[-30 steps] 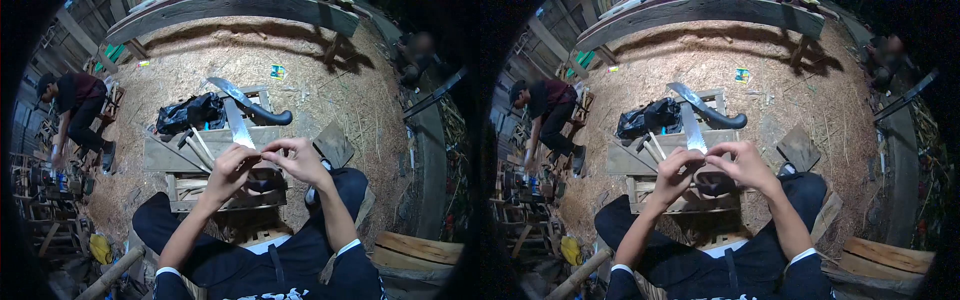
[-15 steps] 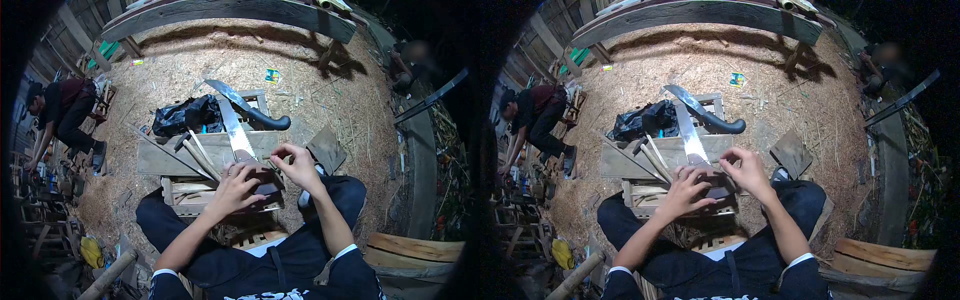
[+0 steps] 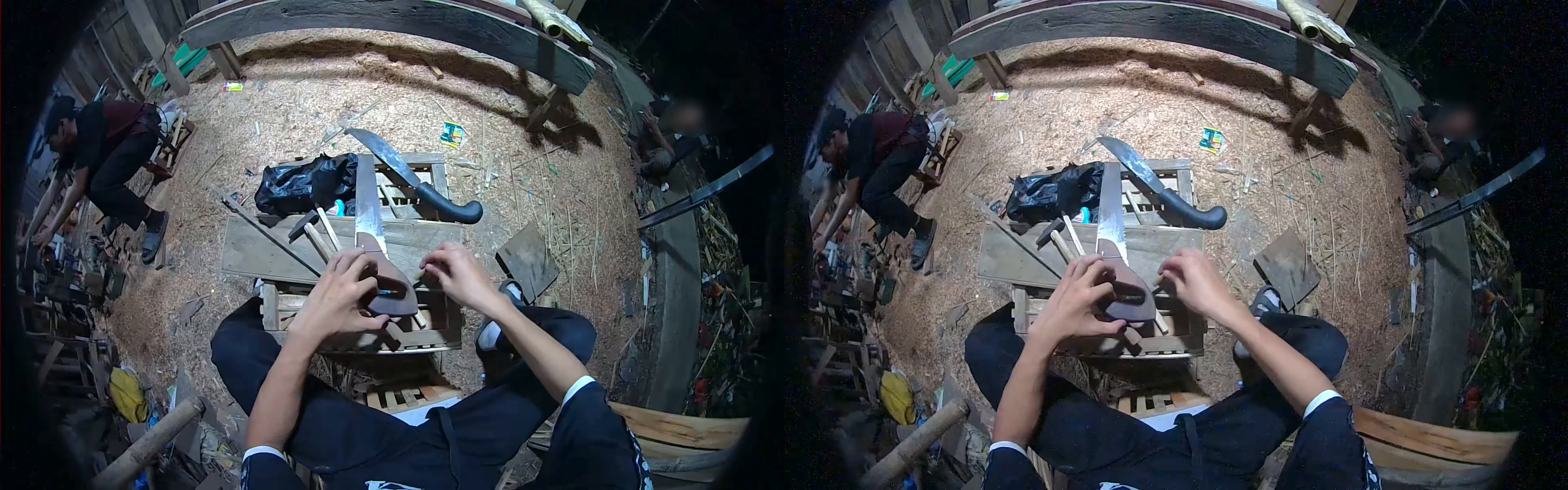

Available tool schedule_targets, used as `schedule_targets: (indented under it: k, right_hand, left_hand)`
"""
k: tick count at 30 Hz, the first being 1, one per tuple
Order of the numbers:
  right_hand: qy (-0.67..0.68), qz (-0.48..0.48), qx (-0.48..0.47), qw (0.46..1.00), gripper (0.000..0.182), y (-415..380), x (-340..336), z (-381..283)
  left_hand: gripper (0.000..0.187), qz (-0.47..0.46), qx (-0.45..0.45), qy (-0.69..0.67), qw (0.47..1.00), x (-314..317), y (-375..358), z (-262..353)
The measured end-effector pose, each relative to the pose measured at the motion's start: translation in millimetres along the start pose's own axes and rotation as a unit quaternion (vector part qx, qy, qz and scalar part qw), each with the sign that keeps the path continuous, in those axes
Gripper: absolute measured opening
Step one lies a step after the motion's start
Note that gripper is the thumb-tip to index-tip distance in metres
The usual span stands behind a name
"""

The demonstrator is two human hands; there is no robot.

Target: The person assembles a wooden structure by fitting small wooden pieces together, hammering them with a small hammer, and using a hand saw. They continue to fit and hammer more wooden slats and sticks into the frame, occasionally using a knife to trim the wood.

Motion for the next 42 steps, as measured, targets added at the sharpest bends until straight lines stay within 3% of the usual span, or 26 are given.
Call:
schedule_targets:
  k: [2, 9, 11, 14, 19, 24, 29, 31, 38, 42]
  right_hand:
    - [-0.069, -0.001, -0.005, 0.998, 0.013, -1.2, 5.3, -6.7]
    - [-0.077, 0.008, -0.046, 0.996, 0.012, -0.7, 14.7, -2.4]
    - [-0.074, -0.005, -0.047, 0.996, 0.014, -1.9, 14.5, -1.2]
    - [-0.011, 0.059, -0.02, 0.998, 0.022, -6.6, 14.0, -2.2]
    - [0.01, 0.086, -0.009, 0.996, 0.03, -20.2, 14.1, 4.1]
    - [0.009, 0.087, -0.009, 0.996, 0.033, -21.8, 15.6, 7.8]
    - [-0.012, 0.059, -0.023, 0.998, 0.048, -22.8, 7.2, 11.6]
    - [-0.008, 0.045, -0.015, 0.999, 0.048, -22.3, 1.3, 9.3]
    - [0.009, 0.017, 0.022, 1.0, 0.044, -19.4, 5.9, 11.6]
    - [0.014, 0.032, 0.012, 0.999, 0.044, -18.5, 5.6, 11.0]
  left_hand:
    - [0.056, -0.002, 0.0, 0.0, 1.0, -1.6, 0.4, 1.0]
    - [0.053, -0.008, -0.008, 0.005, 1.0, 1.3, 8.4, 2.5]
    - [0.041, 0.021, 0.019, -0.013, 1.0, 6.3, 16.9, -1.7]
    - [0.034, 0.063, 0.02, -0.005, 0.998, 15.0, 29.0, -7.1]
    - [0.024, 0.067, 0.008, -0.024, 0.997, 35.4, 43.1, -1.4]
    - [0.026, 0.035, -0.021, -0.004, 0.999, 49.3, 52.5, -2.2]
    - [0.025, -0.015, -0.037, 0.015, 0.999, 53.7, 59.9, -3.7]
    - [0.024, 0.011, -0.075, 0.015, 0.997, 54.8, 60.0, -3.4]
    - [0.021, 0.063, -0.077, -0.029, 0.995, 58.5, 50.3, -5.5]
    - [0.02, 0.022, -0.078, -0.043, 0.996, 61.4, 52.2, -2.2]
Point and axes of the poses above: each hand's wrist, its own y-axis towards the middle knuckle, its own x-axis out of the palm, z = x × y, the point moved 3 cm from there along y, towards the middle knuckle, and after that the axes turned 10 degrees about -y, right-handed, at the moved point
